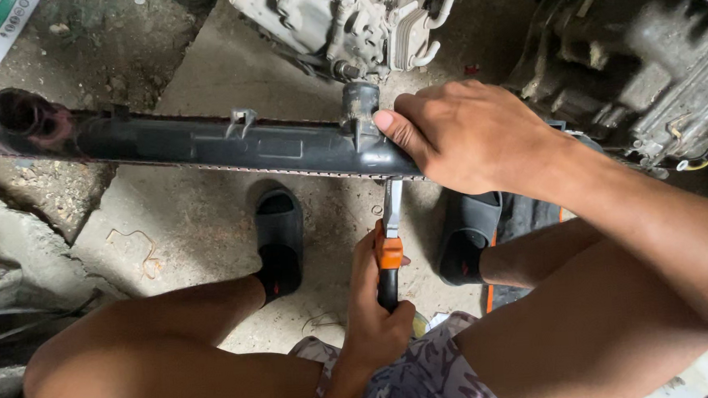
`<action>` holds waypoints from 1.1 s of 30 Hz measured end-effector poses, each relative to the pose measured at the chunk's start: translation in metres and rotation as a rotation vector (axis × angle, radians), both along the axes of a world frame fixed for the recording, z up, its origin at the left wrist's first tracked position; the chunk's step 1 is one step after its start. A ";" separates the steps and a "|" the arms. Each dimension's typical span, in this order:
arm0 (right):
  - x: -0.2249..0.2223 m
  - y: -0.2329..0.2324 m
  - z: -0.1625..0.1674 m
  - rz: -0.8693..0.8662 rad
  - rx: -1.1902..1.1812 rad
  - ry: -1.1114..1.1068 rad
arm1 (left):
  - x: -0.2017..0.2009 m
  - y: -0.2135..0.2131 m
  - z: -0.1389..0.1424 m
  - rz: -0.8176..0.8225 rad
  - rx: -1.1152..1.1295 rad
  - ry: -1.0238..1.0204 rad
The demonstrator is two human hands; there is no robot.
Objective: The person sits on the floor of a workshop with a car radiator across their lap area and uses orange-handled pliers to pry and remove plastic clips and fittings from the radiator's plastic end tank, repositioning the radiator and working on different clips along its top edge throughout the clip.
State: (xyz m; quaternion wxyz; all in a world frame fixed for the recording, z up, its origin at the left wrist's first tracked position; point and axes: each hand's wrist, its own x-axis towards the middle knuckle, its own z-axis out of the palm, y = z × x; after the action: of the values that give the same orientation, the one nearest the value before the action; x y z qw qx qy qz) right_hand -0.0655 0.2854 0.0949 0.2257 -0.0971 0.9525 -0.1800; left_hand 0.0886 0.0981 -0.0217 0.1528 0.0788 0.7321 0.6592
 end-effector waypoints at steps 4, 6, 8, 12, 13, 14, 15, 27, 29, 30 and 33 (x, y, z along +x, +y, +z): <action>0.000 0.001 -0.001 0.008 -0.030 0.033 | 0.001 0.001 0.002 0.001 0.000 0.006; 0.000 0.001 -0.001 0.006 -0.020 0.028 | 0.001 0.000 0.004 0.003 -0.042 0.042; 0.000 0.000 -0.001 0.008 -0.022 0.030 | 0.000 0.001 0.007 0.009 -0.099 0.092; 0.000 0.000 -0.001 0.018 -0.022 0.024 | -0.002 0.001 0.010 0.031 -0.132 0.070; 0.000 0.000 -0.001 0.017 -0.017 0.012 | -0.003 0.001 0.010 0.032 -0.124 0.036; 0.000 0.000 -0.002 0.022 -0.022 0.025 | -0.004 0.001 0.010 0.033 -0.117 0.000; 0.001 0.000 -0.002 0.027 -0.027 0.036 | -0.005 0.002 0.010 0.024 -0.114 0.024; -0.001 -0.001 -0.001 0.015 0.008 -0.047 | -0.005 0.000 0.004 -0.010 -0.123 -0.031; -0.002 0.000 0.000 0.018 0.006 -0.035 | -0.004 -0.002 0.003 -0.027 -0.159 -0.044; -0.001 0.000 0.000 0.018 0.003 -0.028 | -0.004 -0.003 0.003 -0.027 -0.175 -0.050; -0.001 0.001 0.000 0.012 0.001 0.008 | -0.002 -0.004 0.003 -0.012 -0.206 -0.060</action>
State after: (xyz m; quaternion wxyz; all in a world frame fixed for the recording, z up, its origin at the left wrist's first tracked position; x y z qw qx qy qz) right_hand -0.0667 0.2864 0.0951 0.2232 -0.1033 0.9528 -0.1780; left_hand 0.0866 0.0944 -0.0188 0.1859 0.0475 0.7905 0.5816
